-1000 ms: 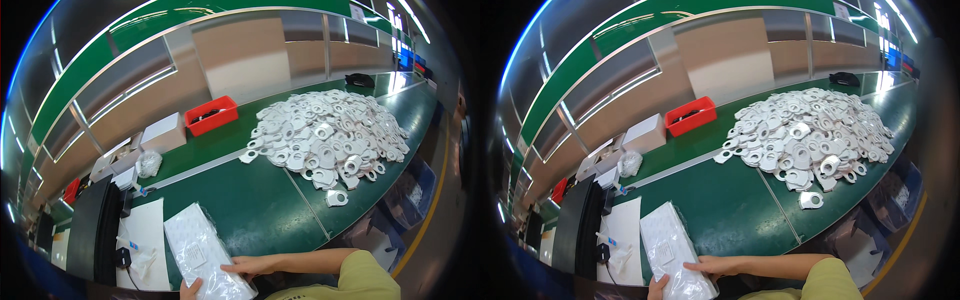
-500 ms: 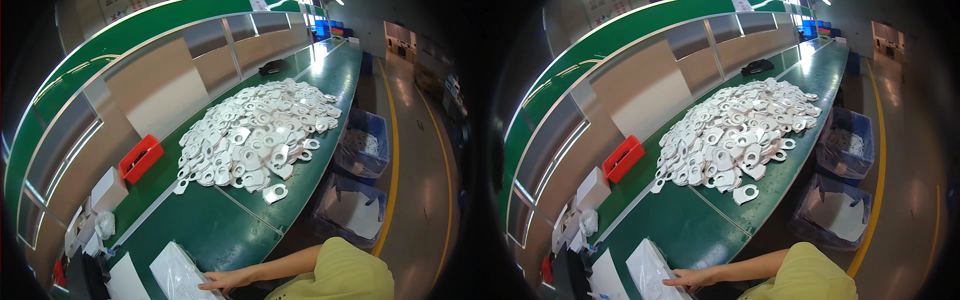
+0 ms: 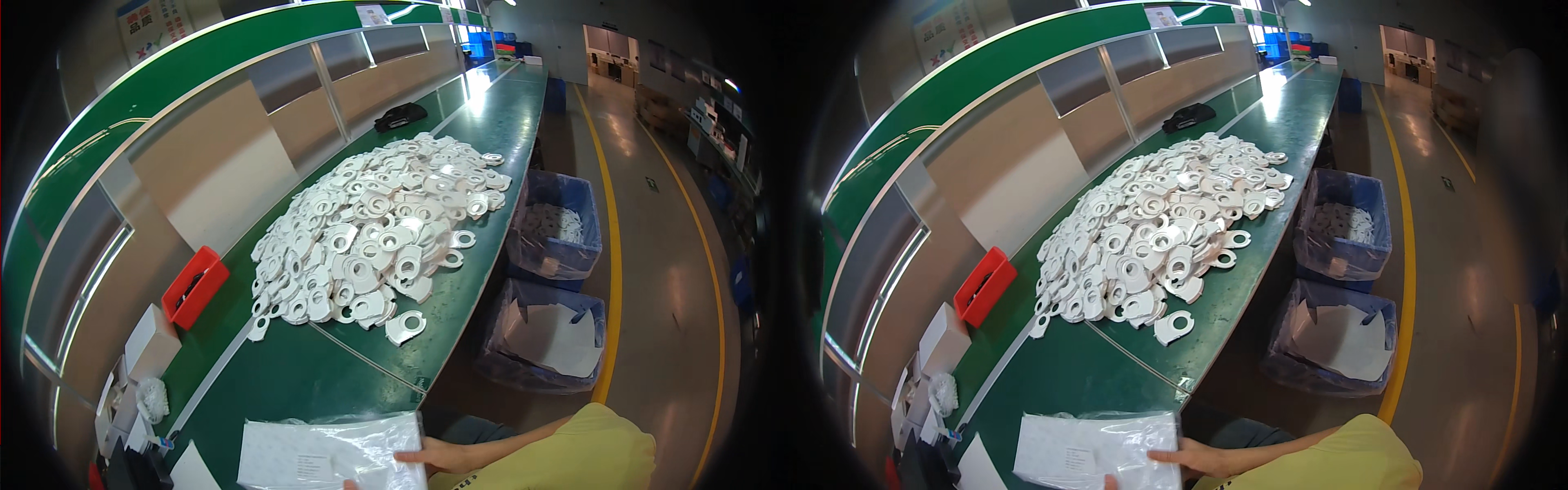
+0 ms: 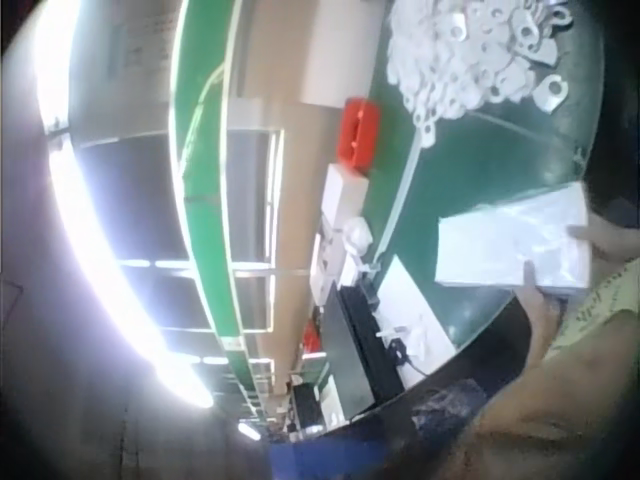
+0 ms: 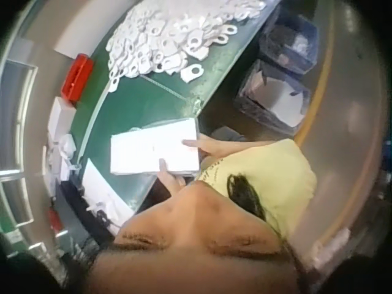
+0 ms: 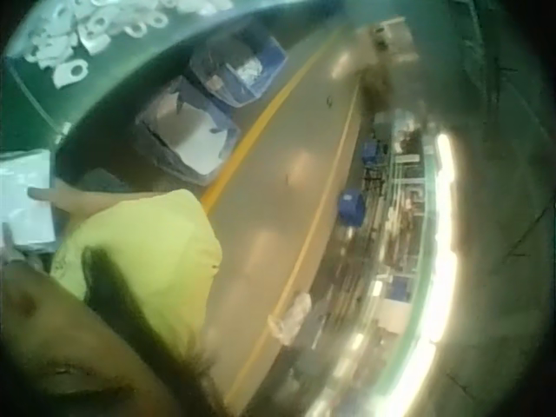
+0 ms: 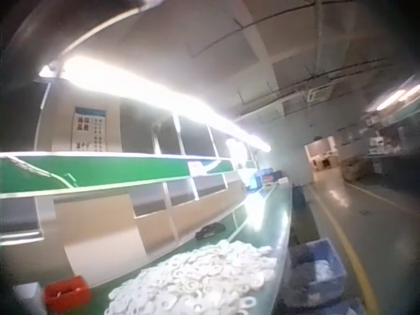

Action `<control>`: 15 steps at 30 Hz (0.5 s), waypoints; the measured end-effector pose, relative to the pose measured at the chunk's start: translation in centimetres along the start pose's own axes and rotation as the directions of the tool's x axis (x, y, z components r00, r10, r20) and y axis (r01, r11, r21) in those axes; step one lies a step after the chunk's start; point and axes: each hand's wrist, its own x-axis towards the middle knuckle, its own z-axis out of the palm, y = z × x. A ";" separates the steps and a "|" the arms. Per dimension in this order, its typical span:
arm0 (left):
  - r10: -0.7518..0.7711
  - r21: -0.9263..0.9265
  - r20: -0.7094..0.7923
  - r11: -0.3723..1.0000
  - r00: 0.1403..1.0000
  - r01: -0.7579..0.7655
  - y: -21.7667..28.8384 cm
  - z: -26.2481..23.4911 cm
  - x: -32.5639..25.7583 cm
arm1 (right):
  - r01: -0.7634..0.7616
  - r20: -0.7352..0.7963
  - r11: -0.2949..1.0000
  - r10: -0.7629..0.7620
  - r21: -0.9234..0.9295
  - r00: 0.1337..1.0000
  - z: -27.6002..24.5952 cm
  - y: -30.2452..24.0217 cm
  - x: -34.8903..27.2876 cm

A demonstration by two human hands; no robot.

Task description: Peeling circular adhesive stickers from a sheet and preparing light fixture parts at a workbench.

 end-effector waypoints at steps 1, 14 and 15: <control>0.012 0.112 -0.119 0.994 0.993 0.002 0.4 3.3 -2.4 | 0.033 -0.046 0.997 -0.029 0.077 0.999 -1.2 -0.1 -0.4; 0.351 0.478 0.258 0.763 0.900 -0.435 -10.0 6.7 -0.3 | 0.450 -0.050 0.878 -0.463 -0.164 0.885 -13.2 -3.0 -8.2; 0.346 0.477 0.264 0.764 0.900 -0.433 -9.6 8.4 0.2 | 0.542 -0.066 0.825 -0.557 -0.160 0.828 -14.7 -3.8 -8.8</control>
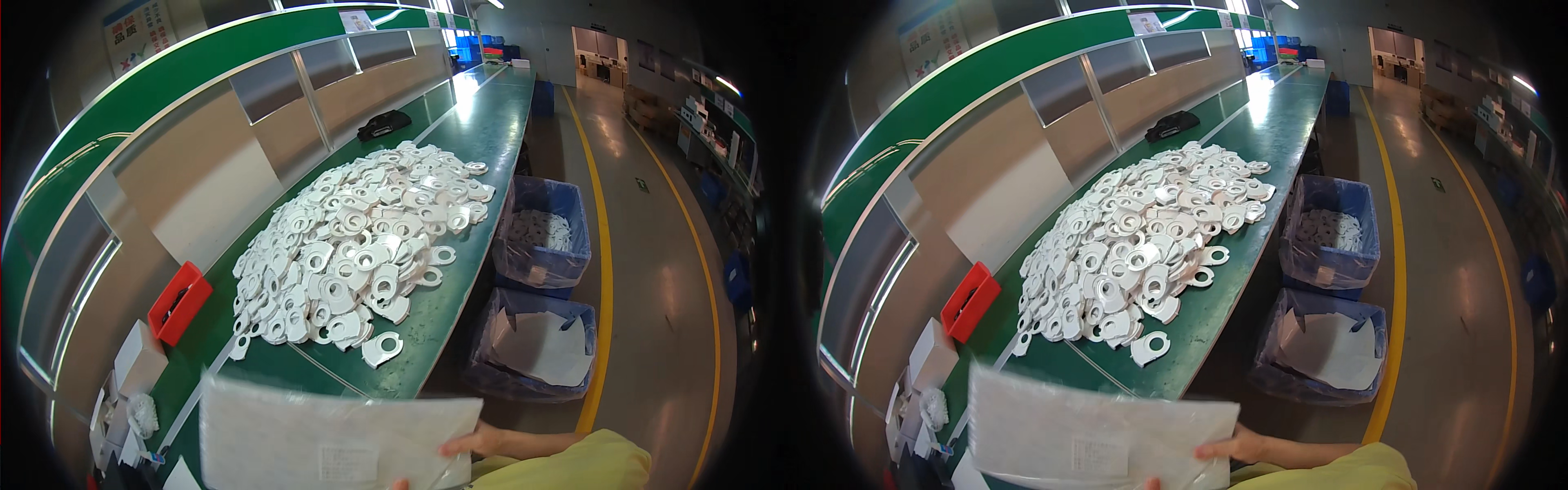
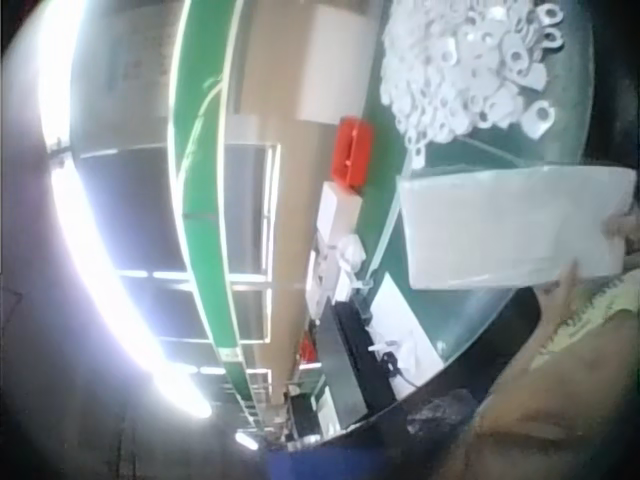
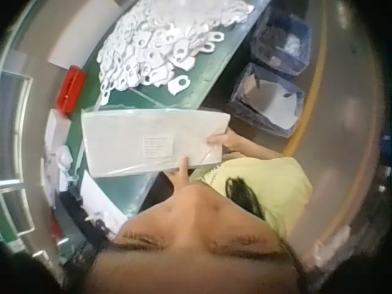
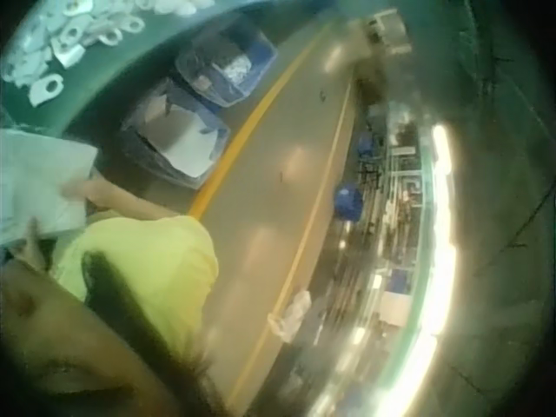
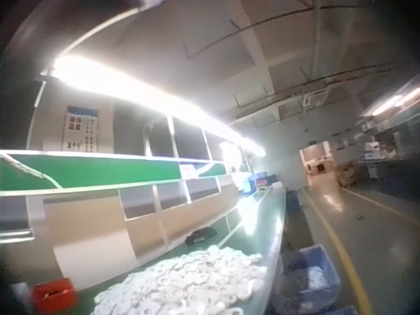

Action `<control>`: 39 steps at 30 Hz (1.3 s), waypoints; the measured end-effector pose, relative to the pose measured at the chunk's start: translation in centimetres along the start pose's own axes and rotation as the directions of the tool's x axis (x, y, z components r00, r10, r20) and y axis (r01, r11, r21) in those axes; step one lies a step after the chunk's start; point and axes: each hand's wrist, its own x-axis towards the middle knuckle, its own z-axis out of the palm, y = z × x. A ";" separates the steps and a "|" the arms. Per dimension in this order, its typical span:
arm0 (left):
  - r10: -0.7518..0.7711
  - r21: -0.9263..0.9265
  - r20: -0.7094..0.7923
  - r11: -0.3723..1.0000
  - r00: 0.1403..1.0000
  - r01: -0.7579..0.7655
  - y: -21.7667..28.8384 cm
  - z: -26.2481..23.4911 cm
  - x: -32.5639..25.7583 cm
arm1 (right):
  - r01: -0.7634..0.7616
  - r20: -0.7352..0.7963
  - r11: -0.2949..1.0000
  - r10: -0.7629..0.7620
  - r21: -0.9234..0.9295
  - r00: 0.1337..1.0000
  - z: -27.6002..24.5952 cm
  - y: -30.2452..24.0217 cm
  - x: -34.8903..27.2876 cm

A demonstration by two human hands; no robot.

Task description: Peeling circular adhesive stickers from a sheet and preparing light fixture parts at a workbench.

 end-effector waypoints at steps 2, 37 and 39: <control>-0.112 0.079 0.524 0.993 0.844 0.083 3.6 2.7 4.1 | 0.049 -0.148 0.957 -0.007 0.286 0.989 -2.5 -2.8 0.2; 0.044 0.394 0.898 0.360 0.437 -0.846 2.0 30.1 40.5 | -0.407 -0.785 0.713 -0.619 -0.571 0.017 -78.0 -51.8 55.5; 0.039 0.405 0.894 0.353 0.445 -0.844 2.4 29.9 41.1 | 0.007 -0.789 0.815 -0.563 -0.579 0.247 -76.4 -51.1 56.8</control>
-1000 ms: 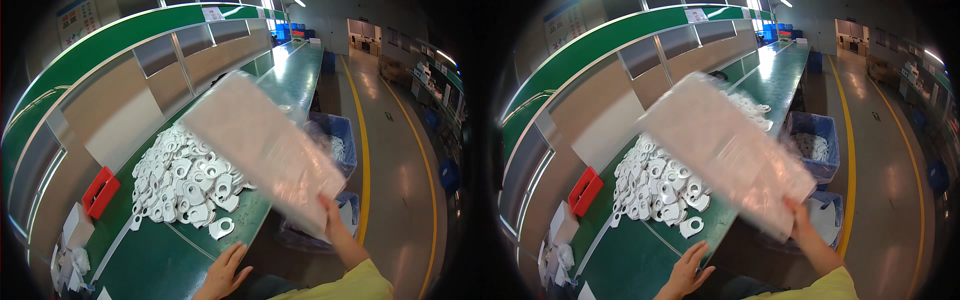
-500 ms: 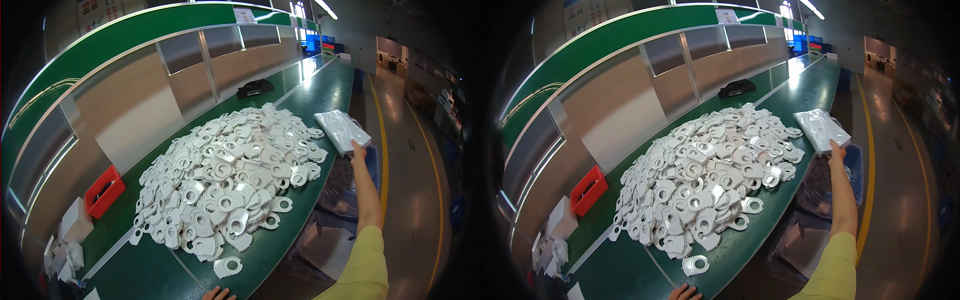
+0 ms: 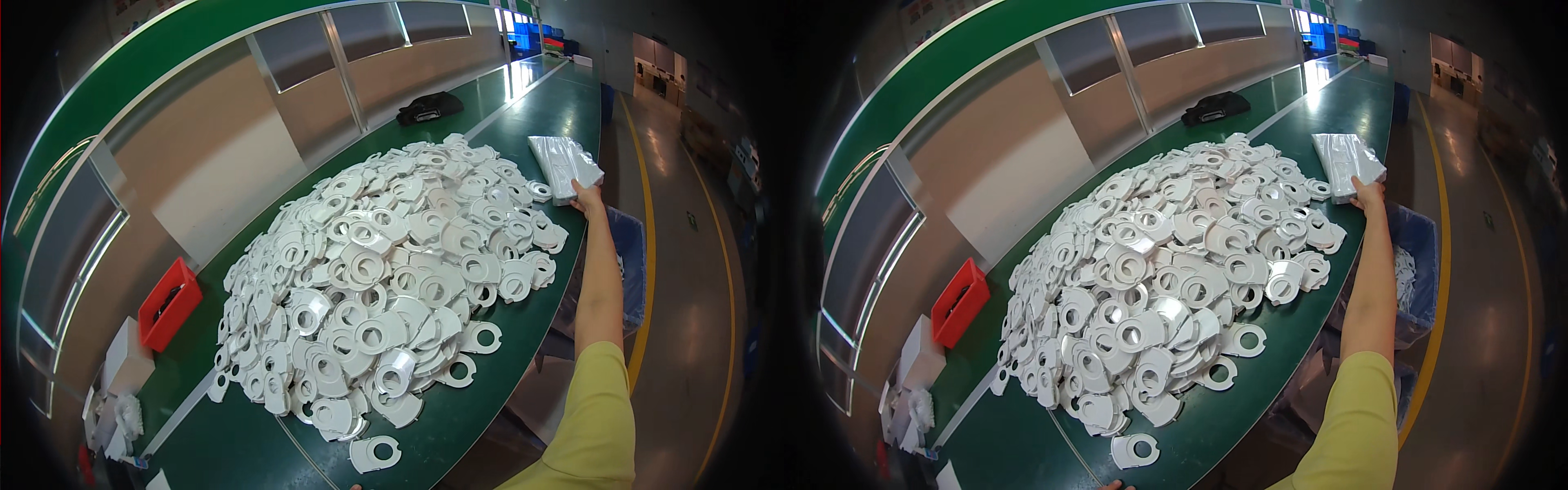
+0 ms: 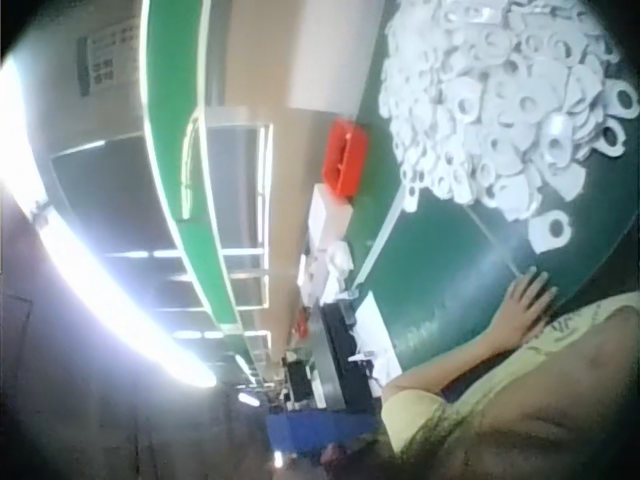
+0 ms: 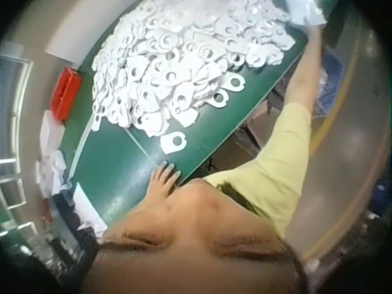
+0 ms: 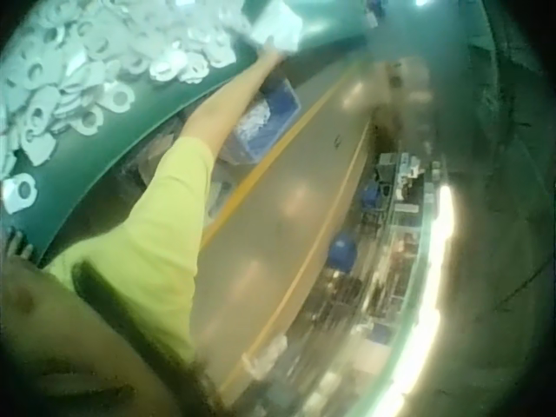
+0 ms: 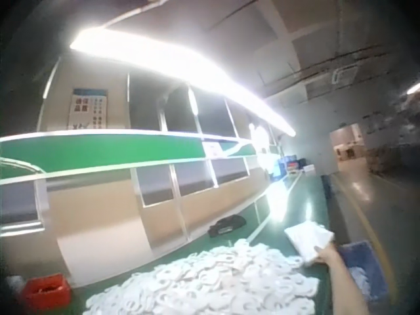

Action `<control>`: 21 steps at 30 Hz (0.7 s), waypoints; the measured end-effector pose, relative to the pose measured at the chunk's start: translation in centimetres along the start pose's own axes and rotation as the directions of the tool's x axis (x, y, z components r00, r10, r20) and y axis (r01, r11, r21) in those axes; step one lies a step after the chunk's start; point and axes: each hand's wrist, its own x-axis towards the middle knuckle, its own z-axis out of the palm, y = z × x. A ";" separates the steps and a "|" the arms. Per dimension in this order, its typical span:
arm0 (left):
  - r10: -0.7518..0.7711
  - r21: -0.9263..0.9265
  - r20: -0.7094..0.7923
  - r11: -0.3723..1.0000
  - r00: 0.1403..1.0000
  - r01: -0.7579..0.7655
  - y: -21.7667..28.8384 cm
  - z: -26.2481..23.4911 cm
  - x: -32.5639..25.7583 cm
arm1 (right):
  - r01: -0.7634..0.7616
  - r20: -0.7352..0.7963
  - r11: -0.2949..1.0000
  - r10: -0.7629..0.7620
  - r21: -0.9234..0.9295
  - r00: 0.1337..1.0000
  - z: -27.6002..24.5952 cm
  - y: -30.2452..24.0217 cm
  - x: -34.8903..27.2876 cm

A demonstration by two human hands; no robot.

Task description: Peeling circular adhesive stickers from a sheet and preparing light fixture parts at a workbench.

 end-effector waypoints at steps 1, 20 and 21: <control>-0.007 0.004 0.008 1.000 1.000 0.007 0.0 -0.2 -0.3 | 0.004 0.012 1.000 -0.004 0.001 1.000 1.4 0.0 -0.8; 0.080 -0.045 -0.104 0.995 0.991 -0.085 -7.7 -5.5 -19.1 | 0.354 -0.199 0.932 -0.334 0.075 0.921 6.7 2.8 -14.6; 0.087 -0.029 -0.145 0.995 0.986 -0.093 -8.0 -6.5 -20.3 | 0.418 -0.260 0.908 -0.410 -0.026 0.874 8.2 4.2 -17.8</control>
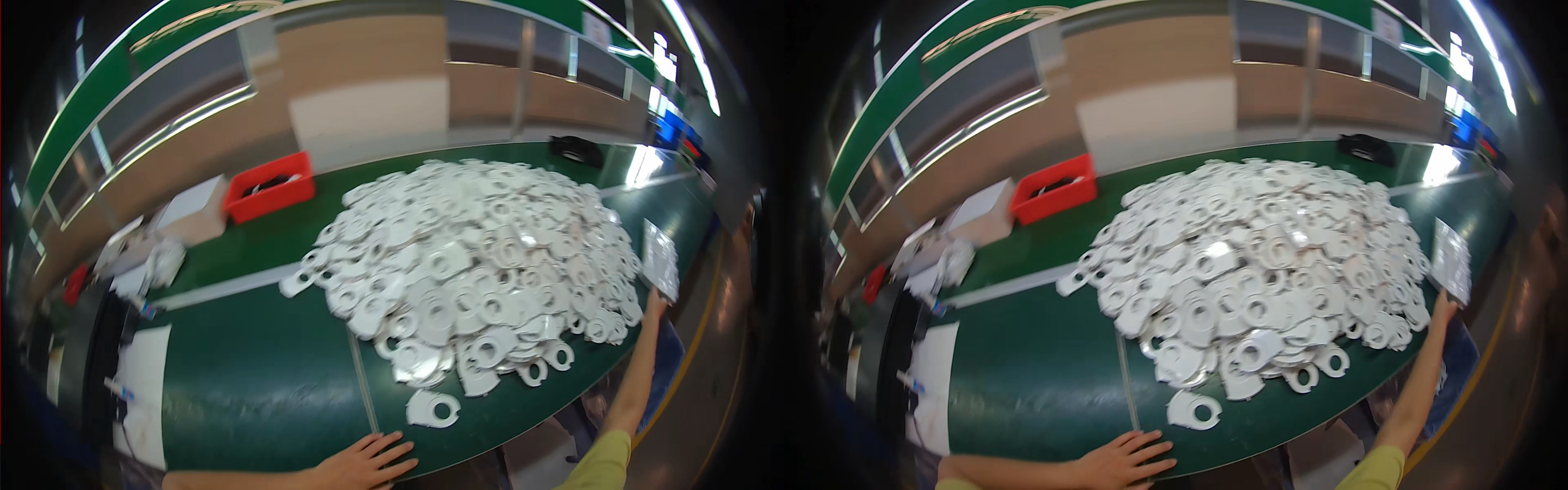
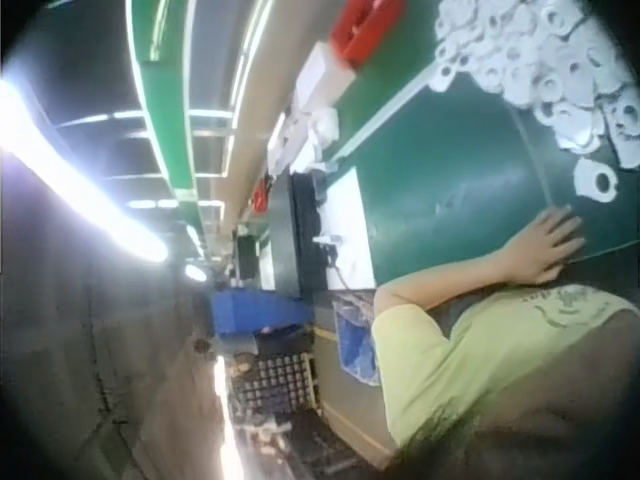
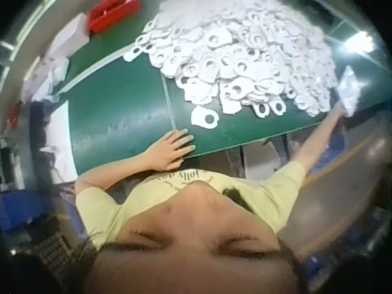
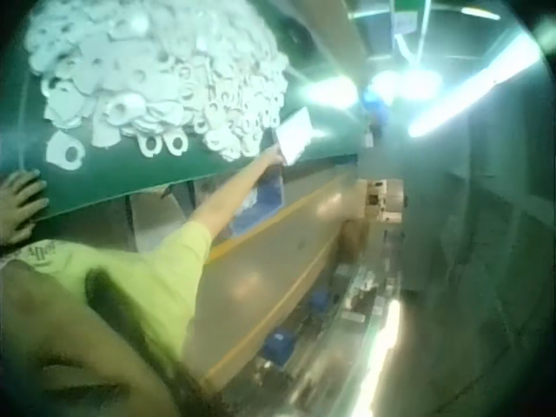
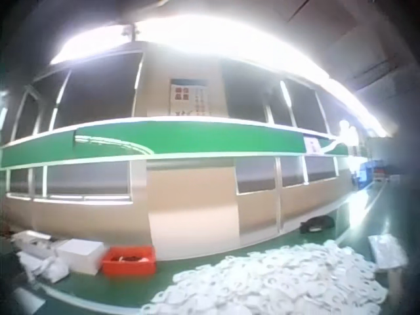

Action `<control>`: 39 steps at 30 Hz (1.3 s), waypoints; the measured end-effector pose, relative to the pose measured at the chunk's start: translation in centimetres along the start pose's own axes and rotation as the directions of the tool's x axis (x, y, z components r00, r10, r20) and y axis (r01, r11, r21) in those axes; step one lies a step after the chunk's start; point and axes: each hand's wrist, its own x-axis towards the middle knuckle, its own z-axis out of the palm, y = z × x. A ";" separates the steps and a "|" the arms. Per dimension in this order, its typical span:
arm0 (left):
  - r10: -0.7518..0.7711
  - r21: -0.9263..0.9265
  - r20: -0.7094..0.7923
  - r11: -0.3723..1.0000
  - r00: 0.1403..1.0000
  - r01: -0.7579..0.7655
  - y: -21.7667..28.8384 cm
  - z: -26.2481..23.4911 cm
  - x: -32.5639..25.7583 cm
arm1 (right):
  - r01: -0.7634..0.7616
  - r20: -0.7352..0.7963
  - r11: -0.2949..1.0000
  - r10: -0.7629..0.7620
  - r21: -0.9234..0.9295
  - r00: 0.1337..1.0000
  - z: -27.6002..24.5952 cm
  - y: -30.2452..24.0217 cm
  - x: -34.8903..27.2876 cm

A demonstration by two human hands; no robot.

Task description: Peeling circular adhesive stickers from a sheet and preparing light fixture parts at a workbench.

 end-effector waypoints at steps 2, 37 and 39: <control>0.114 0.044 -0.062 0.993 0.992 -0.111 -2.1 1.0 -5.6 | -0.175 0.348 0.982 0.189 -0.071 0.918 -5.6 -4.1 2.9; -0.654 -0.172 -0.596 0.670 0.465 0.722 -33.7 -17.8 -18.1 | 0.776 0.848 0.538 -0.530 0.329 0.008 -13.7 -61.5 -81.8; -0.672 -0.214 -0.597 0.660 0.438 0.721 -33.2 -17.4 -19.1 | 0.782 0.850 0.531 -0.527 0.326 0.003 -13.8 -61.6 -83.5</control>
